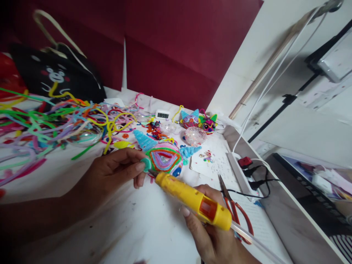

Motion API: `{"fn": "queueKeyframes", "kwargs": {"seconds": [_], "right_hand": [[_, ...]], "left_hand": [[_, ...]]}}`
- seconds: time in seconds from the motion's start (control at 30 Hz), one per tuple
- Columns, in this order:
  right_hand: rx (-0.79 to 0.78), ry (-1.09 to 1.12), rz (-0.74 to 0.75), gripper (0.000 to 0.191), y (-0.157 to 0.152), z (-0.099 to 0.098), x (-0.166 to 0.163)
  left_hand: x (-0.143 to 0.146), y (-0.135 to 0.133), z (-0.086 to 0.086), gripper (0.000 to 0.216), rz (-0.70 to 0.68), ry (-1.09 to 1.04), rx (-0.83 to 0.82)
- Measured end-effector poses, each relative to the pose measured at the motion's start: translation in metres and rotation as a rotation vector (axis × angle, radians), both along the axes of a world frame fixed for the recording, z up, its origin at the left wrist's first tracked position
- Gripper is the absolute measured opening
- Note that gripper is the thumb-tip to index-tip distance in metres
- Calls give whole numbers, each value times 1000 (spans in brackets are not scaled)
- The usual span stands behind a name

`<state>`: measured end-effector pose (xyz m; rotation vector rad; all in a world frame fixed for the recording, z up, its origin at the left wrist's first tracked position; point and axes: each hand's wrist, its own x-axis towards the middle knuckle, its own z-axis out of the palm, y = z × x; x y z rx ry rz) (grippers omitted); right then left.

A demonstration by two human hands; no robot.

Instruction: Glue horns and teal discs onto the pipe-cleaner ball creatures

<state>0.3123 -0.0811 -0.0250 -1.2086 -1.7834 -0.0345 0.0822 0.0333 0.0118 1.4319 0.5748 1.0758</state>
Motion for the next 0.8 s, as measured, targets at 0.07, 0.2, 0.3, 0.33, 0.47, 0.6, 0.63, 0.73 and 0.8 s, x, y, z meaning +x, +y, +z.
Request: {"fn": "queueKeyframes", "kwargs": {"seconds": [0.07,0.2,0.3,0.33,0.47,0.6,0.63,0.73,0.8], "right_hand": [[11,19,0,34,0,-1,0],[29,-8,6,33,0,-2,0],[42,-16,5,31,0,-1,1],[46,-10,7,31,0,-1,1],[32,-1,10,30,1,0,1],[-2,21,-2,32,1,-1,1],[-9,27,0,33,2,-1,2],[-1,26,11,31,2,-1,2],[4,23,16,30,1,-1,2]], "left_hand": [[0,0,0,8,-5,1,0],[0,-1,-3,6,-20,-4,-7],[0,-2,-6,4,-41,-18,-15],[0,-2,-7,4,-48,-21,-16],[0,-2,-10,5,-65,-20,-16],[0,-2,-11,5,-82,-24,-15],[0,-2,-11,5,-87,-25,-13],[0,-2,-12,5,-94,-28,-7],[0,-3,-14,5,-97,-17,-8]]}}
